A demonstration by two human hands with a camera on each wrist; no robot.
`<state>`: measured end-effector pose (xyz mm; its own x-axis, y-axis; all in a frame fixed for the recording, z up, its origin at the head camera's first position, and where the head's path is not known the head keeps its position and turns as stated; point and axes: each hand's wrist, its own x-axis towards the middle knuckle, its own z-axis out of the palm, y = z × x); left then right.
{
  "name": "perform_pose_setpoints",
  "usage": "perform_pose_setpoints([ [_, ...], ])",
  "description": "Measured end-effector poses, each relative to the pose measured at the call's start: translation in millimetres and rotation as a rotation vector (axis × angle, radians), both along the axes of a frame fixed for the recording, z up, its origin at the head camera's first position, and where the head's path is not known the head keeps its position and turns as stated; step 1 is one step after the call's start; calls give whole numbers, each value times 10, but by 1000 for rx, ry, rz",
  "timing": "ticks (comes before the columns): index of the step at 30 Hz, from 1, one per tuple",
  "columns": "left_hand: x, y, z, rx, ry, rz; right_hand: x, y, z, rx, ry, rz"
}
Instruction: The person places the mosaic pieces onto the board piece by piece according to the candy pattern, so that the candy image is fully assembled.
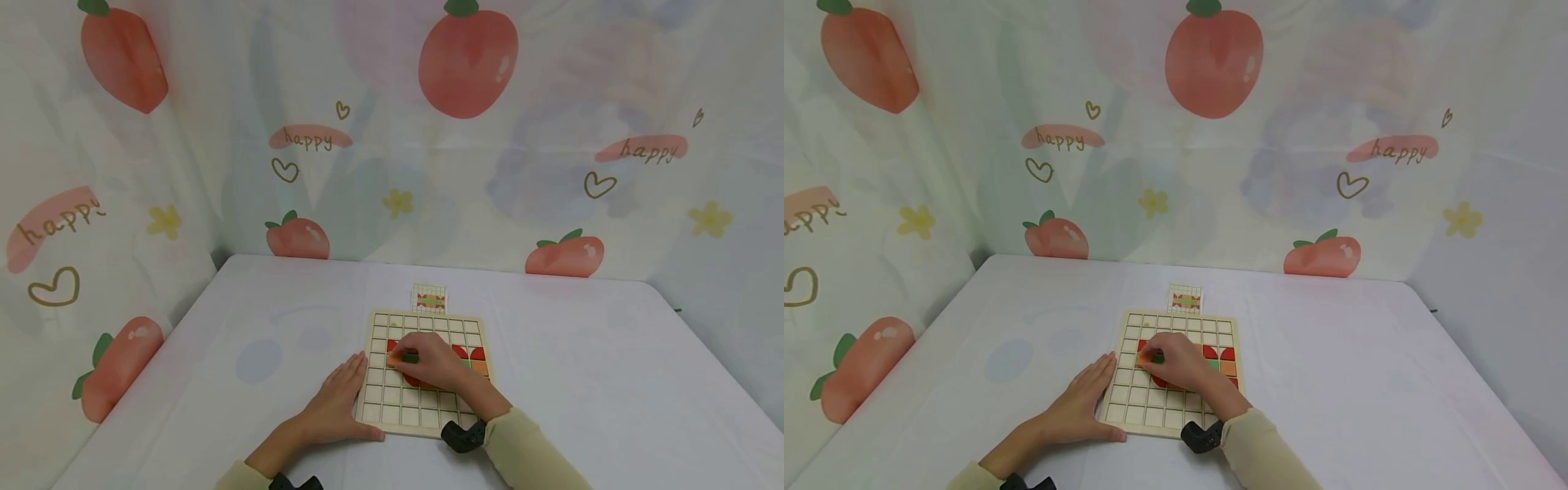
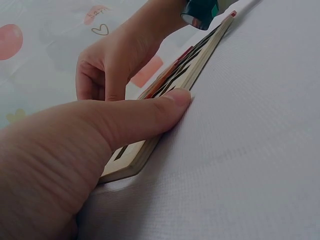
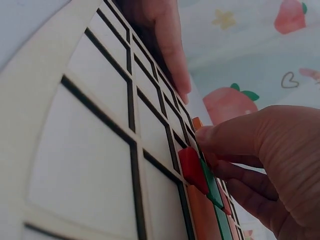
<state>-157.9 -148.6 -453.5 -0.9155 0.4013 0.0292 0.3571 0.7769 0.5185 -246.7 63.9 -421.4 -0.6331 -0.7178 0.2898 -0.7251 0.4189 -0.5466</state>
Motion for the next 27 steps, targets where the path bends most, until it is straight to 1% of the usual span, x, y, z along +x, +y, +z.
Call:
perform_pose_setpoints([
  [6, -3, -7, -11, 1, 3, -4, -11, -19, -29, 21, 20, -15],
  [14, -5, -11, -8, 3, -1, -1, -27, -21, -69, 7, 33, -4],
  [22, -7, -4, 2, 2, -2, -6, -11, 7, -47, 23, 69, -21],
  [27, -9, 4, -1, 1, -9, 1, 32, 94, -5, 40, 24, -35],
])
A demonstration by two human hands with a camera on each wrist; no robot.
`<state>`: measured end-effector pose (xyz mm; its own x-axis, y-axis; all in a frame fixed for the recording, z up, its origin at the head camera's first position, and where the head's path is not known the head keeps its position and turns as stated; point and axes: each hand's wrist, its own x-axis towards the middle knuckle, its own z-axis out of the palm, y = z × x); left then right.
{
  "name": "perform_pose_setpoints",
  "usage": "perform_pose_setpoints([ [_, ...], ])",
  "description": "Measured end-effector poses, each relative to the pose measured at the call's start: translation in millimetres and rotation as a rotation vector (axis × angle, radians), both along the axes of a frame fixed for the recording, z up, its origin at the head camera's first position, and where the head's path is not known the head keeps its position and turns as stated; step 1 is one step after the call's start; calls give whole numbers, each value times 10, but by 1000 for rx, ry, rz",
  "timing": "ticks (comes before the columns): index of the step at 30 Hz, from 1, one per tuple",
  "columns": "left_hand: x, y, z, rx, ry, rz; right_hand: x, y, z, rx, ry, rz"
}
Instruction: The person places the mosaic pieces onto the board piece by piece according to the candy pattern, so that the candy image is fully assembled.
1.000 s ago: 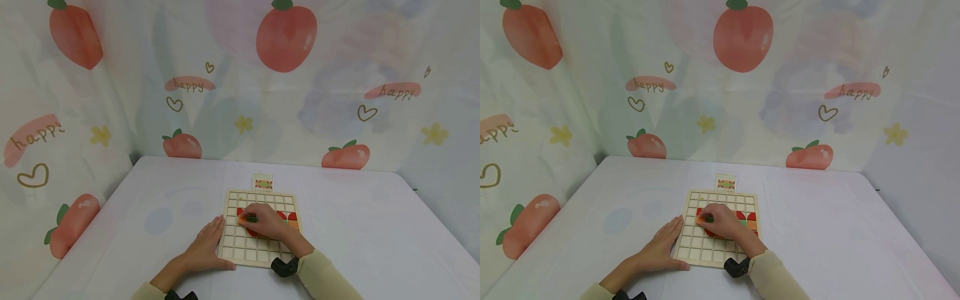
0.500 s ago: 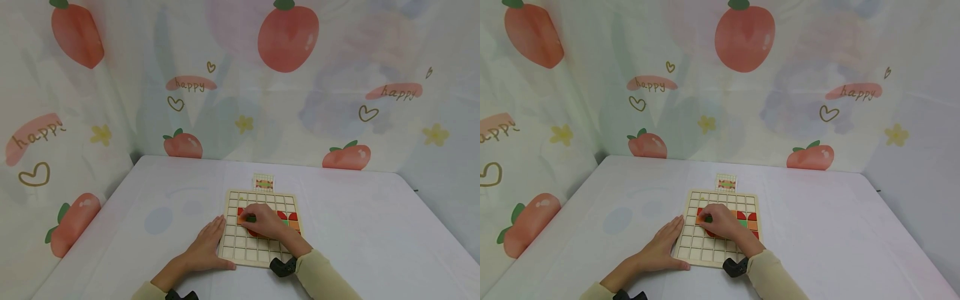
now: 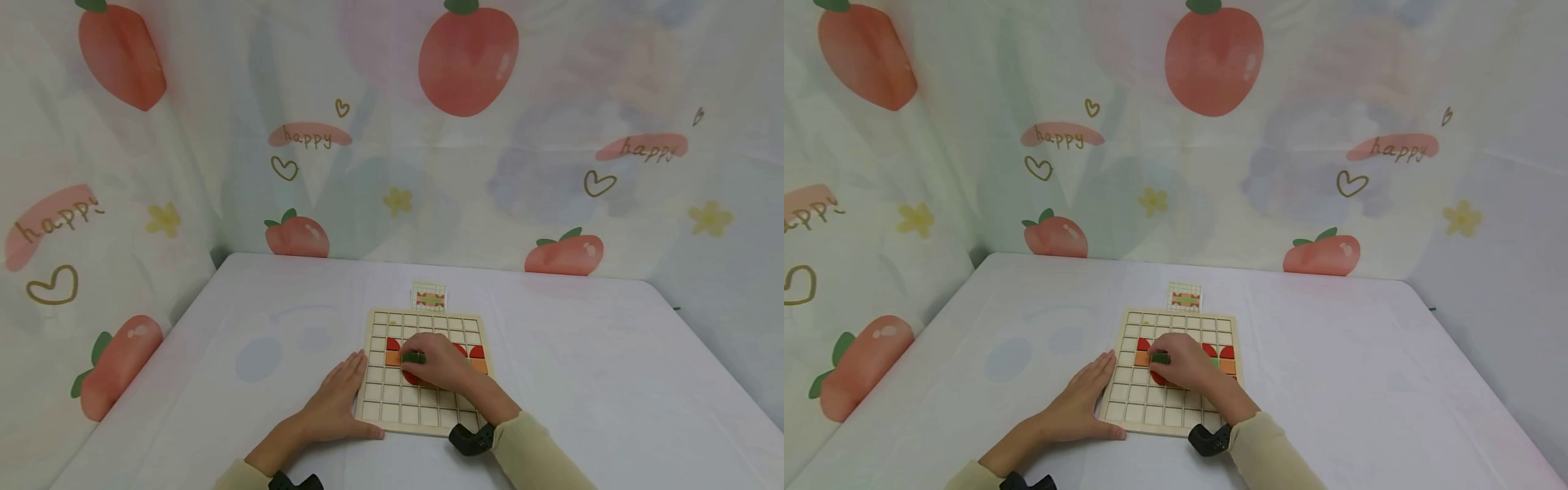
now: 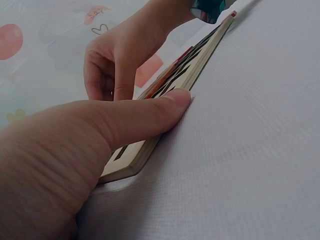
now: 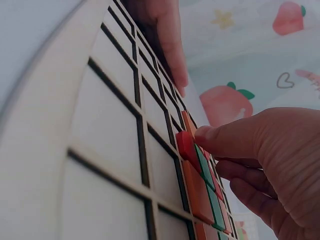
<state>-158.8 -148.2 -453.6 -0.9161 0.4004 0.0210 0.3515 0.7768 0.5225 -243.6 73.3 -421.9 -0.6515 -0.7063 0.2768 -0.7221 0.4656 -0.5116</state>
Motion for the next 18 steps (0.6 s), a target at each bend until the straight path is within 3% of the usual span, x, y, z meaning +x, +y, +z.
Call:
perform_pose_setpoints([
  [12, 0, 11, -25, -6, -12, 13, 141, 330, -20, 11, 70, 31],
  [18, 2, 18, -24, -3, -4, 23, 242, 506, 64, 30, 44, -21],
])
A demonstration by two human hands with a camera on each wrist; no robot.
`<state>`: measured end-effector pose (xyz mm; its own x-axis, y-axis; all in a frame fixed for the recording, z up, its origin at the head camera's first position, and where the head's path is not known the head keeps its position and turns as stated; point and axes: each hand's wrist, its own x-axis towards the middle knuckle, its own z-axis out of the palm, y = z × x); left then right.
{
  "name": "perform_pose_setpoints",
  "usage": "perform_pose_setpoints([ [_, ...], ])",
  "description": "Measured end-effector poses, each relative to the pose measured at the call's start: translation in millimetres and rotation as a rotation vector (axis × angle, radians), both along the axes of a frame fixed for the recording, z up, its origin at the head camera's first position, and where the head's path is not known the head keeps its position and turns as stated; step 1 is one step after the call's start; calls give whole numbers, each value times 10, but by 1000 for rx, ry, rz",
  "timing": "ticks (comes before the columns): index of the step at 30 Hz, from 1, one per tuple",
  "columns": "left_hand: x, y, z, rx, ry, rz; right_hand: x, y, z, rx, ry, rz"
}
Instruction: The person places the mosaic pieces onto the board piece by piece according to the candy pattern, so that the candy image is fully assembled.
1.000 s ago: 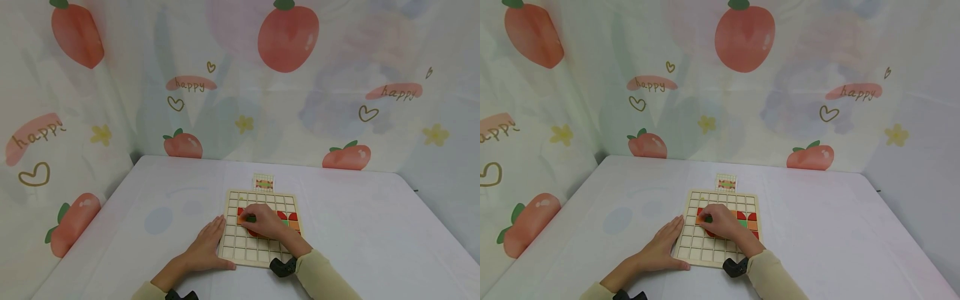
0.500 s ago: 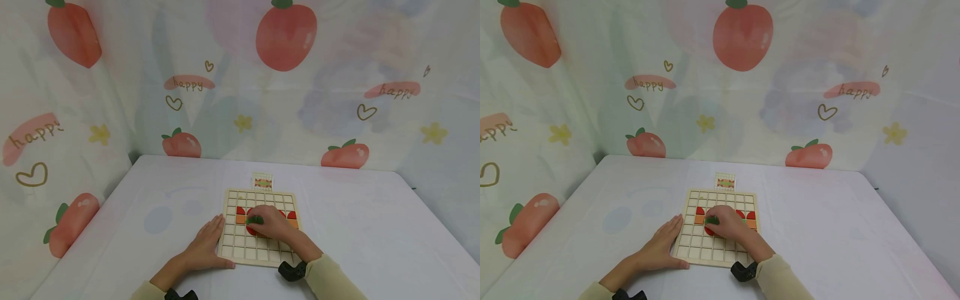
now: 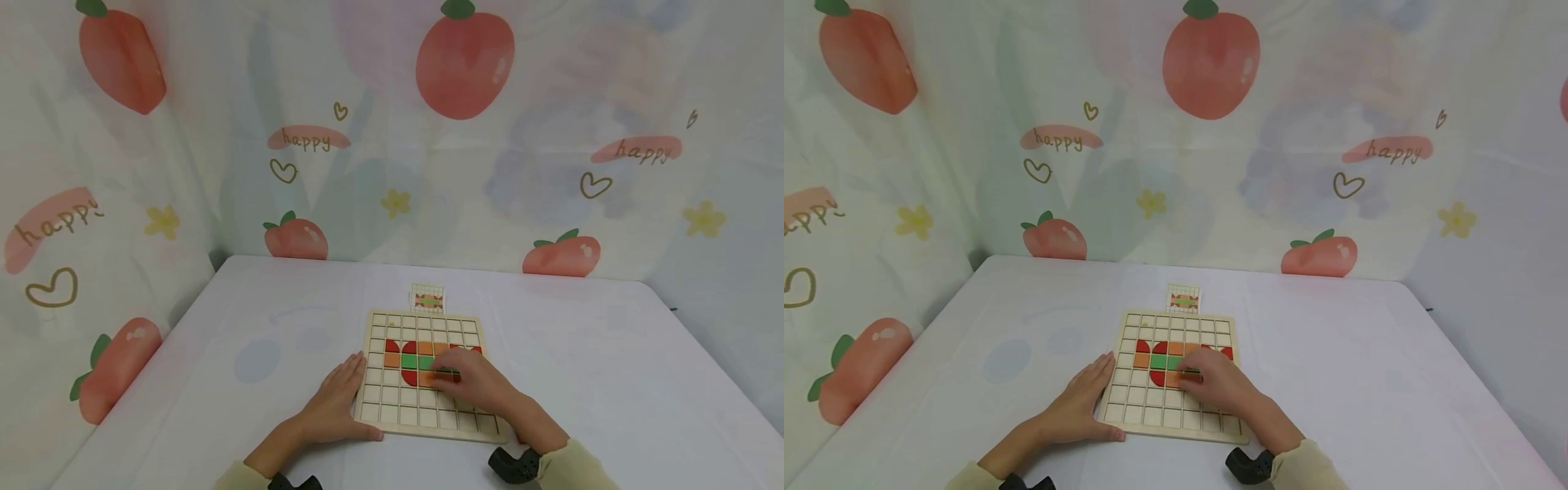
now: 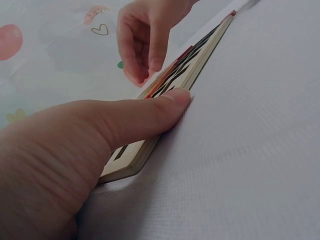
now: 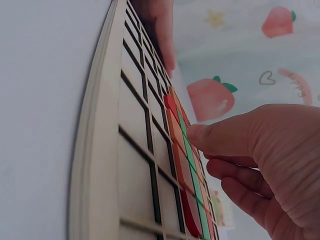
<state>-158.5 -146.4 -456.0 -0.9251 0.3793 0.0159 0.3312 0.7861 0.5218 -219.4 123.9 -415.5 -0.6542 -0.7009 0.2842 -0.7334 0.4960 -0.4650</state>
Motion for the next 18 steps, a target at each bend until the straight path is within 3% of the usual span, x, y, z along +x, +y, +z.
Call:
perform_pose_setpoints([
  [9, 0, -11, 3, -11, 5, -2, 100, 305, 32, 18, -16, -27],
  [18, 9, 6, 15, -13, -3, 1, 248, 595, 70, 53, -17, -154],
])
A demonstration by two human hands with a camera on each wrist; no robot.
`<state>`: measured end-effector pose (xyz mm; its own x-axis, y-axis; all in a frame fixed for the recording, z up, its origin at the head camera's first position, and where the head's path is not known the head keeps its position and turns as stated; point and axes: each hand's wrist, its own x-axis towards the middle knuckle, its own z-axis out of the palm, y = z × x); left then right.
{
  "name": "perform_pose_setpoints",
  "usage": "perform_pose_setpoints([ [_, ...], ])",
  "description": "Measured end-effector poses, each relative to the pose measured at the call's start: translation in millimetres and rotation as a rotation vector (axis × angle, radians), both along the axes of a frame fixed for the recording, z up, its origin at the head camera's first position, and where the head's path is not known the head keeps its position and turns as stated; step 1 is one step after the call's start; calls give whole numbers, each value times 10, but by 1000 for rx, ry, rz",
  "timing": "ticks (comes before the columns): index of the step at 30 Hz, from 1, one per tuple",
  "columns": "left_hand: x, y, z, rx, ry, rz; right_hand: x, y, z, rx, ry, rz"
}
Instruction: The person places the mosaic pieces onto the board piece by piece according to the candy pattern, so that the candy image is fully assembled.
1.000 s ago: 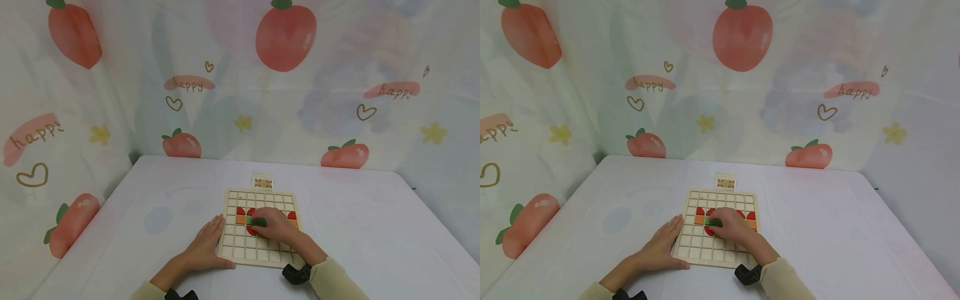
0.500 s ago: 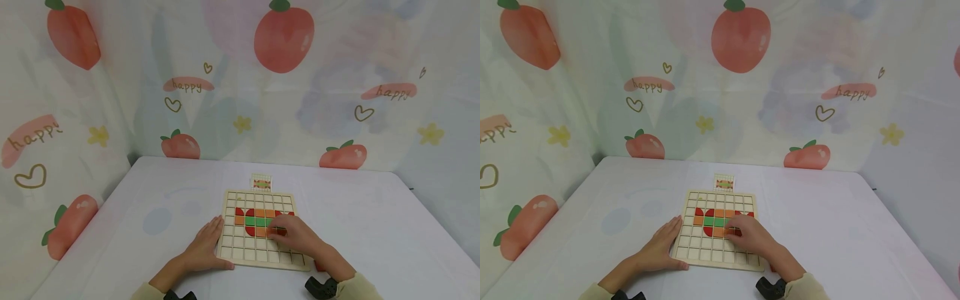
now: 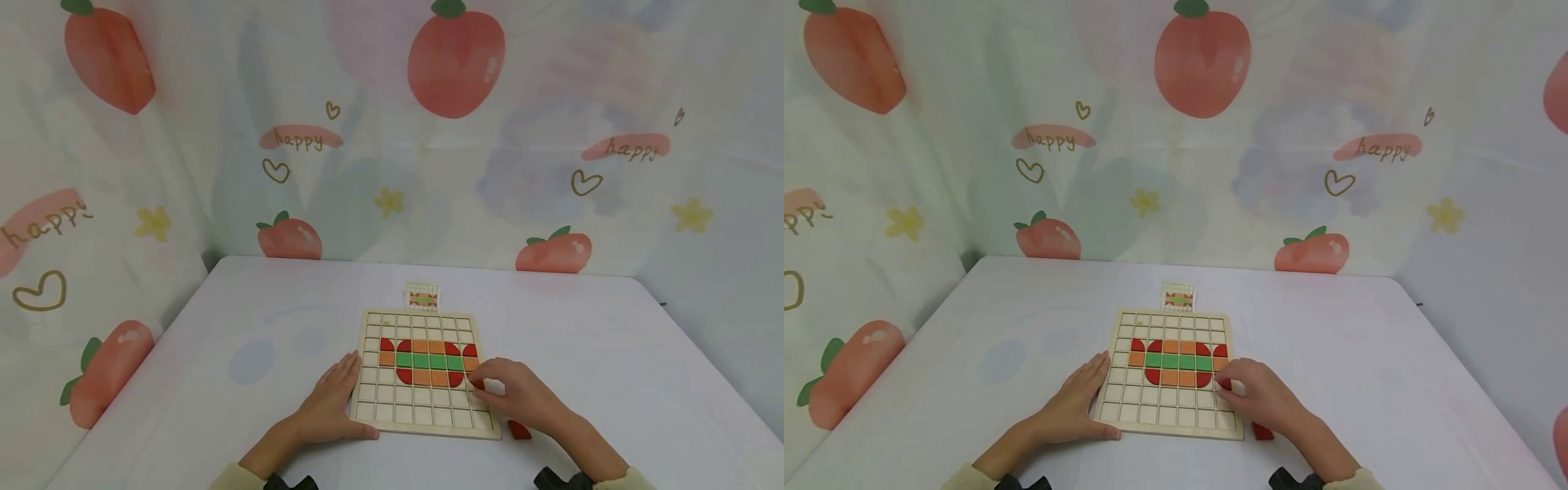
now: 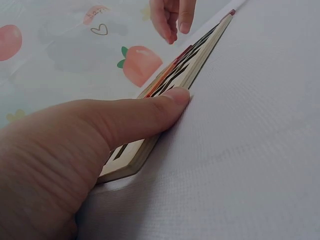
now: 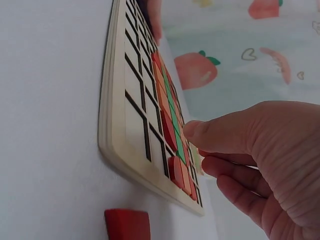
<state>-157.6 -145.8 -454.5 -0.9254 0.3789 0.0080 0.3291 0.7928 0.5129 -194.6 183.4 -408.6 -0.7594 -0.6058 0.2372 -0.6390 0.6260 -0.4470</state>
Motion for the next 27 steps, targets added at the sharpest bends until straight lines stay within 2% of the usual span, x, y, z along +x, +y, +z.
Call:
perform_pose_setpoints([
  [5, -3, -10, -3, -1, 8, -2, 57, 144, -9, 6, -23, -54],
  [8, -5, -11, -6, 2, 11, -5, 89, 224, -27, -1, 3, -68],
  [10, -6, -7, -10, 3, 10, -7, 116, 277, -35, -7, 27, -66],
  [13, -7, -10, -12, -2, 7, -6, 161, 349, -48, -35, 19, -52],
  [16, -7, -8, -15, 0, 5, -4, 216, 425, -54, -66, -18, 8],
  [21, 0, -1, -7, 8, 1, -11, 275, 549, -70, -101, -41, 159],
  [27, -7, -6, -4, 14, 10, -13, 270, 613, -100, -74, -49, 208],
])
